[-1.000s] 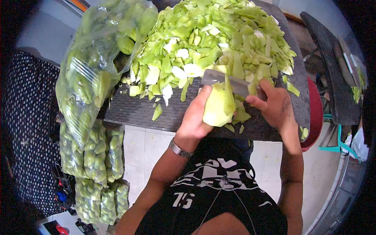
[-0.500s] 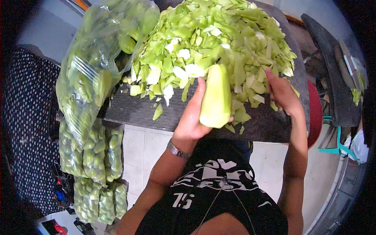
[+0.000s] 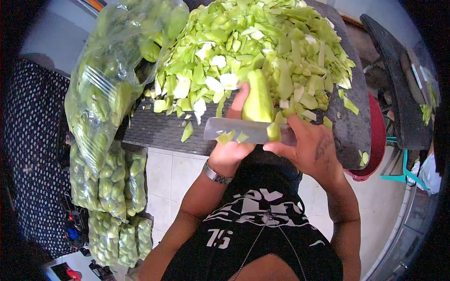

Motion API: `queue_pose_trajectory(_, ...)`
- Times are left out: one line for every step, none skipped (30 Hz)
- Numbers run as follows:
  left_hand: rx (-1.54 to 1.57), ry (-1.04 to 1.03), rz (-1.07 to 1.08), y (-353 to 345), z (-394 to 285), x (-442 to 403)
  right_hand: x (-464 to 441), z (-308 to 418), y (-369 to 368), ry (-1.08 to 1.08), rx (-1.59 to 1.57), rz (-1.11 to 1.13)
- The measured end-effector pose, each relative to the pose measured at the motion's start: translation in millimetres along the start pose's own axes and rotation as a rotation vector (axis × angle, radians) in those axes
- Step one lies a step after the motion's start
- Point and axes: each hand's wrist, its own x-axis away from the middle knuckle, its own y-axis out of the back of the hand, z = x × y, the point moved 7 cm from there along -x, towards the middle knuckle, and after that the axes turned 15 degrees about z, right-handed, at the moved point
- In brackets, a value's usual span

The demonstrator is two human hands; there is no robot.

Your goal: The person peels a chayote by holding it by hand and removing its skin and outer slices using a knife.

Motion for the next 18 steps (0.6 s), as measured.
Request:
queue_pose_trajectory(-0.047, 0.001, 0.015, 0.6, -0.6, 1.1, 0.1, -0.1, 0.2, 0.005, 0.015, -0.012)
queue_pose_trajectory(-0.095, -0.001, 0.029, 1.1, -1.0, 2.0, 0.1, -0.5, 0.4, 0.008, 0.03, -0.026)
queue_pose_trajectory(-0.187, -0.014, 0.06, 1.8, -2.2, 4.3, 0.5, -0.9, 0.3, 0.011, 0.044, -0.038)
queue_pose_trajectory(-0.311, -0.041, 0.101, 2.9, -4.2, 8.4, 0.6, -1.6, -0.4, 0.015, 0.044, -0.045)
queue_pose_trajectory(-0.468, -0.087, 0.151, 6.4, -6.2, 14.7, 0.3, -2.5, -0.8, 0.019, 0.045, -0.052)
queue_pose_trajectory(-0.637, -0.155, 0.198, 2.7, -9.5, 18.2, 0.2, -3.0, -0.8, 0.023, 0.045, -0.058)
queue_pose_trajectory(-0.776, -0.226, 0.227, -1.2, -12.7, 21.6, -0.2, -3.5, 0.3, 0.023, 0.045, -0.054)
queue_pose_trajectory(-0.824, -0.251, 0.218, -1.7, -13.6, 24.4, -0.6, -3.5, 2.5, 0.023, 0.045, -0.05)
queue_pose_trajectory(-0.873, -0.276, 0.208, -6.7, -16.1, 25.9, -1.3, -3.8, 5.0, 0.024, 0.044, -0.047)
queue_pose_trajectory(-0.872, -0.322, 0.21, -13.7, -17.1, 27.0, -1.9, -6.9, 7.8, 0.016, 0.03, -0.04)
queue_pose_trajectory(-0.729, -0.264, 0.169, -12.5, -17.4, 22.0, -2.2, -12.2, 11.4, 0.008, 0.017, -0.034)
queue_pose_trajectory(-0.581, -0.217, 0.121, -11.6, -17.6, 17.5, -1.7, -16.3, 13.2, -0.001, 0.005, -0.028)
queue_pose_trajectory(-0.29, -0.068, 0.03, -4.1, -16.1, 7.7, -0.9, -19.3, 13.7, -0.016, 0.005, -0.025)
queue_pose_trajectory(0.003, 0.08, -0.061, 2.0, -7.1, 4.8, -0.1, -21.7, 13.7, -0.031, 0.004, -0.02)
queue_pose_trajectory(0.014, 0.079, -0.056, 3.0, -4.9, 2.7, -0.3, -23.6, 13.8, -0.044, 0.005, -0.016)
queue_pose_trajectory(0.027, 0.081, -0.053, 4.8, 0.8, 0.5, -1.6, -20.5, 12.4, -0.024, -0.014, -0.02)
queue_pose_trajectory(0.039, 0.085, -0.047, 5.9, 6.8, -3.2, -4.4, -17.0, 10.4, -0.006, -0.032, -0.029)
queue_pose_trajectory(0.046, 0.093, -0.067, 7.7, 12.1, -6.3, -6.3, -15.3, 9.8, 0.011, -0.05, -0.039)
